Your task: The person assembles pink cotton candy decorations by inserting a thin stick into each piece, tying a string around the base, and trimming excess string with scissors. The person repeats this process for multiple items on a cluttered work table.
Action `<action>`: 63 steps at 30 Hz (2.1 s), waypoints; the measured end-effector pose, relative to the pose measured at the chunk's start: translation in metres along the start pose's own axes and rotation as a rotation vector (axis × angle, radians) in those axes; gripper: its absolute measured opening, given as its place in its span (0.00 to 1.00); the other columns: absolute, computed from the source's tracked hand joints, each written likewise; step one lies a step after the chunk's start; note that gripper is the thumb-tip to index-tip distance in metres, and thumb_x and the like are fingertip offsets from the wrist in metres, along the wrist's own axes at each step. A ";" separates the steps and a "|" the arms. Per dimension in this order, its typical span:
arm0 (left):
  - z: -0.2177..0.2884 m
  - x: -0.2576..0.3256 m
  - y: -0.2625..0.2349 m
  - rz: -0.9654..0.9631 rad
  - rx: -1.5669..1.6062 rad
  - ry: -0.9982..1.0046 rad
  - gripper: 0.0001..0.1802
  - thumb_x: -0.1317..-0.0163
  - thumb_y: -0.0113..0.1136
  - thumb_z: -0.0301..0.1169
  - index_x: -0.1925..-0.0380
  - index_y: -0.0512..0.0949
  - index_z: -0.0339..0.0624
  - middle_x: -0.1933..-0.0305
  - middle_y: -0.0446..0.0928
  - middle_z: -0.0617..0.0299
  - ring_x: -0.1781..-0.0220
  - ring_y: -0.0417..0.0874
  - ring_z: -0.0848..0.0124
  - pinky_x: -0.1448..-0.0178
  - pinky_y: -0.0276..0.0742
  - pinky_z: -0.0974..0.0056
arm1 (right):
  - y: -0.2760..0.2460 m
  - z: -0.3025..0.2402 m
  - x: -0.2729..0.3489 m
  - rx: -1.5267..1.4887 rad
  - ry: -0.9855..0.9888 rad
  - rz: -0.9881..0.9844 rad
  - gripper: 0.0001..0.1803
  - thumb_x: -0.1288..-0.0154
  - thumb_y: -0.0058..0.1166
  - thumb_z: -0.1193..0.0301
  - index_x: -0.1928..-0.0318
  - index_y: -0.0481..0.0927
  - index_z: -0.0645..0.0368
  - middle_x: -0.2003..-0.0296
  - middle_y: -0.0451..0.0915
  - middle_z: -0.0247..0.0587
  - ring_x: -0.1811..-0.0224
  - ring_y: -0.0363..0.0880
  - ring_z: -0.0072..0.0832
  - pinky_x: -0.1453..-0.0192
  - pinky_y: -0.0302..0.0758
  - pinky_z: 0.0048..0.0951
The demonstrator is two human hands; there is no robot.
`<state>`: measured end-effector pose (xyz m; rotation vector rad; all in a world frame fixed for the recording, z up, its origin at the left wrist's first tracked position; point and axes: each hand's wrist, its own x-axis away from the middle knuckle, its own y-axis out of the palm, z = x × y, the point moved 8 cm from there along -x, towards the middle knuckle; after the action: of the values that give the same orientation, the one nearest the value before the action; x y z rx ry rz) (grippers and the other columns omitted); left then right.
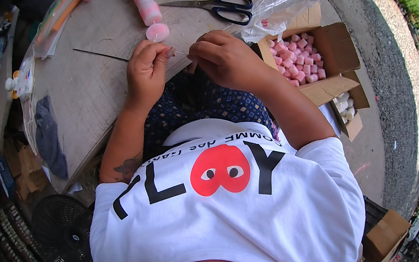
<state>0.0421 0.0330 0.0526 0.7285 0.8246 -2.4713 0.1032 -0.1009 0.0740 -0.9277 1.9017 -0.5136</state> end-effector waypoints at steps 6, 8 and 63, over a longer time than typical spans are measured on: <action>0.027 -0.017 -0.013 -0.215 -0.153 0.125 0.22 0.43 0.62 0.22 0.48 0.75 0.45 0.38 0.70 0.55 0.41 0.72 0.59 0.37 0.69 0.58 | -0.007 0.009 0.004 -0.015 0.141 0.059 0.07 0.43 0.59 0.78 0.63 0.80 0.59 0.68 0.79 0.42 0.64 0.79 0.40 0.62 0.76 0.34; 0.015 -0.023 -0.019 -0.276 -0.382 0.067 0.30 0.46 0.64 0.22 0.42 0.71 0.50 0.31 0.62 0.57 0.34 0.64 0.56 0.31 0.61 0.53 | -0.011 0.011 0.003 -0.049 0.191 0.069 0.06 0.41 0.59 0.77 0.62 0.80 0.59 0.69 0.79 0.43 0.65 0.79 0.40 0.63 0.76 0.33; -0.016 0.003 0.005 -0.060 0.126 -0.237 0.21 0.38 0.64 0.32 0.50 0.66 0.43 0.57 0.76 0.62 0.55 0.77 0.73 0.49 0.74 0.66 | -0.030 0.093 0.019 0.061 0.816 -0.292 0.31 0.45 0.54 0.80 0.39 0.63 0.62 0.57 0.79 0.59 0.55 0.82 0.43 0.50 0.77 0.36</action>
<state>0.0478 0.0394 0.0381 0.4449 0.6156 -2.6184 0.1910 -0.1321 0.0393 -1.0537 2.4456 -1.2661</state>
